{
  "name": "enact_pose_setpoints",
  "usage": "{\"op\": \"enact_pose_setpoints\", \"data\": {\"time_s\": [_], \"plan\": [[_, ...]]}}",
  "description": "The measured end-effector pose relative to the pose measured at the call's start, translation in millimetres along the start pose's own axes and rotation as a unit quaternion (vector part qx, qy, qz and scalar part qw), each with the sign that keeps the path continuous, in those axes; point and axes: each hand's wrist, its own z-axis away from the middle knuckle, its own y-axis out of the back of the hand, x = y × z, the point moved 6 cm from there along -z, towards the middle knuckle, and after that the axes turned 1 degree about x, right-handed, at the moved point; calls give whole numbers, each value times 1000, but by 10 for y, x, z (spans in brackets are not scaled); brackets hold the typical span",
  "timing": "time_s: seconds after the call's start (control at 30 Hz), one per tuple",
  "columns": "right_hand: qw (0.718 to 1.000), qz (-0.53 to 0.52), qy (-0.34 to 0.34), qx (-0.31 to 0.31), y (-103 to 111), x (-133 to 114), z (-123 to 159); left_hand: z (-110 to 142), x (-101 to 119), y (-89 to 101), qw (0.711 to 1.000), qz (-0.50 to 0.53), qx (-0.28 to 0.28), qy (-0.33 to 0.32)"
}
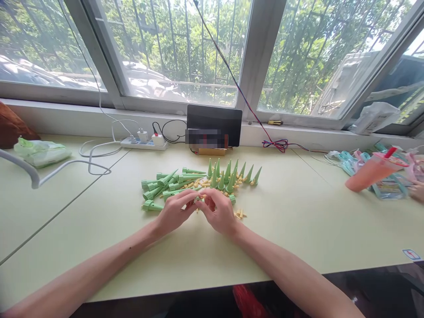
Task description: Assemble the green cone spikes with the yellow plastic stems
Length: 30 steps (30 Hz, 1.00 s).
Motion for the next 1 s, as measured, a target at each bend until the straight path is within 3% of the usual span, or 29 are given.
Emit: {"op": "enact_pose_setpoints", "data": {"time_s": [0.33, 0.53, 0.67, 0.77, 0.87, 1.0], "plan": [[995, 52, 83, 30, 52, -150, -7, 13, 28, -18, 1000, 13, -7, -7], [990, 80, 96, 71, 129, -176, -32, 12, 32, -15, 1000, 21, 13, -19], [965, 128, 152, 170, 430, -173, -103, 9, 37, 103, 995, 15, 90, -37], [939, 181, 178, 233, 723, -124, -184, 5, 32, 156, 993, 12, 113, -37], [910, 273, 124, 287, 992, -8, -265, -3, 0, 150, 995, 11, 99, -22], [913, 330, 33, 240, 1148, 191, -373, -1, -76, 140, 996, -15, 92, 9]]}}
